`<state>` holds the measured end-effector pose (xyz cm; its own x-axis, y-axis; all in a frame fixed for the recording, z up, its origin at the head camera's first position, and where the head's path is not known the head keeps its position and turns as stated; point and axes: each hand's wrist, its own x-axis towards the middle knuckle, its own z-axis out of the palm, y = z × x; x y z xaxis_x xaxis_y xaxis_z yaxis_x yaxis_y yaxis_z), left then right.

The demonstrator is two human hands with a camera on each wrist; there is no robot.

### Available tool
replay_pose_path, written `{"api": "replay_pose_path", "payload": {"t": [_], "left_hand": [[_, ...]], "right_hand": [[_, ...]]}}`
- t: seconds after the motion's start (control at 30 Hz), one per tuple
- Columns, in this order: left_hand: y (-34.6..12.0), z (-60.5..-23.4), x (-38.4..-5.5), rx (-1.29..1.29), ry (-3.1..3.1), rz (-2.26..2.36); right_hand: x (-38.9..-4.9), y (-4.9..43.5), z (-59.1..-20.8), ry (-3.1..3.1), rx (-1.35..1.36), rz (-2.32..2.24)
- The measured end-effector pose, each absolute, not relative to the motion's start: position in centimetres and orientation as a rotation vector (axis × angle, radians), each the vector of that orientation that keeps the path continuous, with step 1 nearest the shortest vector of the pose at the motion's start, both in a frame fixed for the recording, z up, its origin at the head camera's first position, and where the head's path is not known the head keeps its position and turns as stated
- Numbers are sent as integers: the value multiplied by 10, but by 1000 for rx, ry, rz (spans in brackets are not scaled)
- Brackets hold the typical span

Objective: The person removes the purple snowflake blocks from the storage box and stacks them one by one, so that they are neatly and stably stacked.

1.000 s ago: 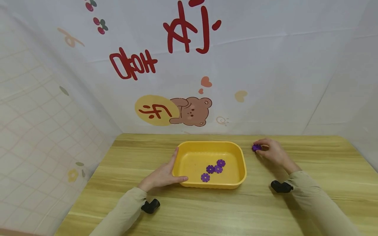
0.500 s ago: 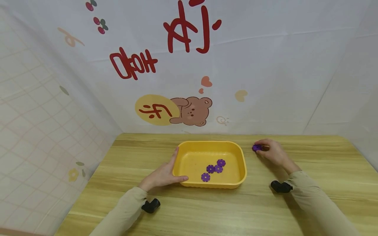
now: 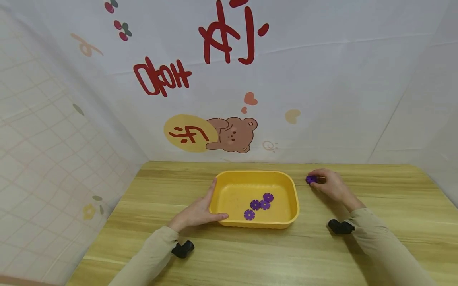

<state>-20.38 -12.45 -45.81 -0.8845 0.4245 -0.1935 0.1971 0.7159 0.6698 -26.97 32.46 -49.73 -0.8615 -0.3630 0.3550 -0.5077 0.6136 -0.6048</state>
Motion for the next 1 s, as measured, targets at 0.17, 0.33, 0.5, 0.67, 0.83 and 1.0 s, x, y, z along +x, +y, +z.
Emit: {"api": "replay_pose_path", "payload": {"t": [0.17, 0.33, 0.5, 0.67, 0.83, 1.0], "left_hand": [[-125, -459, -204, 488, 2591, 958], [-124, -458, -203, 486, 2590, 963], [-124, -457, -204, 489, 2591, 960], [-124, -458, -204, 493, 2593, 959], [-124, -457, -203, 493, 2595, 955], [-124, -457, -204, 498, 2599, 947]], "right_hand": [[-269, 324, -497, -2622, 738, 1060], [-268, 323, -493, -2609, 752, 1034], [-267, 314, -480, -2577, 795, 974], [-264, 297, -463, -2556, 876, 990], [-259, 279, -449, -2541, 925, 1026], [-255, 262, -437, -2552, 970, 1064]]}}
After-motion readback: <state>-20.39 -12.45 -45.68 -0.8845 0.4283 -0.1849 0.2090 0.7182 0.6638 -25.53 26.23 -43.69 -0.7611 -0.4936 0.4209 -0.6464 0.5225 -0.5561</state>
